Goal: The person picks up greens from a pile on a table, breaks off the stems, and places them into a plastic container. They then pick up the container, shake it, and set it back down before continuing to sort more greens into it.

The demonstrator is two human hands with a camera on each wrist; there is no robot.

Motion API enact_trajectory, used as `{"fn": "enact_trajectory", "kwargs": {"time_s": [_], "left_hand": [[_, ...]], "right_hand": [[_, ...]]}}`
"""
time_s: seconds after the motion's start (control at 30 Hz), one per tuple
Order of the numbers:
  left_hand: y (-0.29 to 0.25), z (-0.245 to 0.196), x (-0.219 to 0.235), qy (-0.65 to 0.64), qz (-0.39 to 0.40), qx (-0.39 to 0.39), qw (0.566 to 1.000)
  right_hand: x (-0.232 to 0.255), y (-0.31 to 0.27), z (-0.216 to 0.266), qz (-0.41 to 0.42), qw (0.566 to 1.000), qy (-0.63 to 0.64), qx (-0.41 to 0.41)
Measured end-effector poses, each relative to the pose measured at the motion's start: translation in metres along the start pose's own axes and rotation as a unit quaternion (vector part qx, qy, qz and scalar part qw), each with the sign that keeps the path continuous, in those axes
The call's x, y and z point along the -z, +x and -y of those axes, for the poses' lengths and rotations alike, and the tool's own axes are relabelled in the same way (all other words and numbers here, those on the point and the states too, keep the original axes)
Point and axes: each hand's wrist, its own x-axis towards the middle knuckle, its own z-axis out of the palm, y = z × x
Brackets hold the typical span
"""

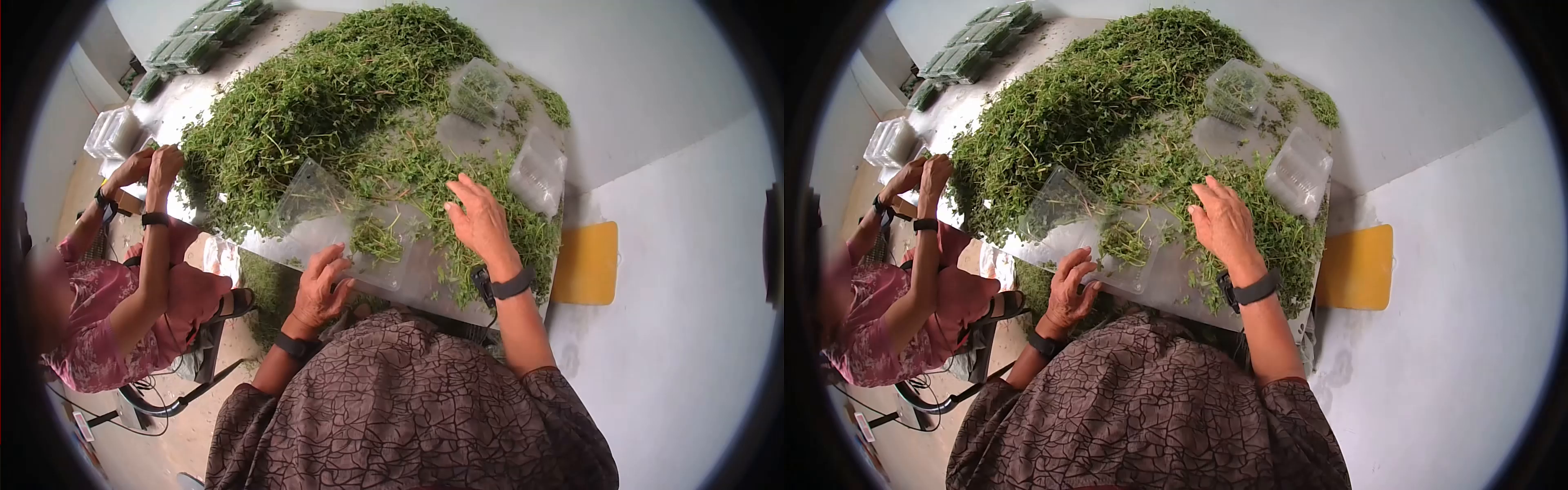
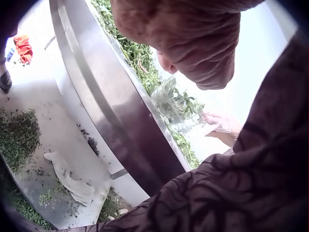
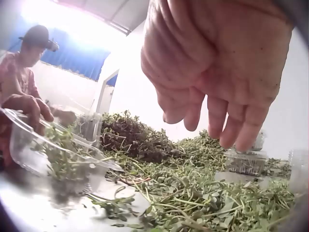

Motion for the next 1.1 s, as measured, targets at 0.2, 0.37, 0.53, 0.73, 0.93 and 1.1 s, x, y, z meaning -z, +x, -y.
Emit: {"fn": "enact_trajectory", "kwargs": {"time_s": [0.2, 0.37, 0.53, 0.73, 0.93, 1.1], "left_hand": [[-0.016, -0.010, 0.006, 0.021, 0.006, 0.027, 0.999], [-0.021, -0.019, 0.010, 0.038, 0.033, 0.043, 0.998], [-0.024, -0.020, 0.007, 0.054, 0.030, 0.042, 0.997], [-0.017, -0.019, -0.002, 0.054, 0.024, 0.048, 0.997], [0.000, -0.017, -0.018, 0.028, 0.023, 0.044, 0.998], [0.011, -0.017, -0.029, 0.019, 0.029, 0.027, 0.999]], "right_hand": [[-0.041, 0.062, -0.009, 0.146, 0.988, -0.030, 0.034], [-0.083, 0.077, -0.010, 0.194, 0.980, -0.040, 0.034], [-0.083, 0.058, -0.037, 0.136, 0.984, -0.086, 0.077], [-0.028, 0.026, -0.056, 0.005, 0.997, -0.066, 0.033], [0.030, 0.004, -0.035, -0.101, 0.980, 0.110, -0.133], [0.052, -0.006, -0.021, -0.165, 0.936, 0.272, -0.148]]}}
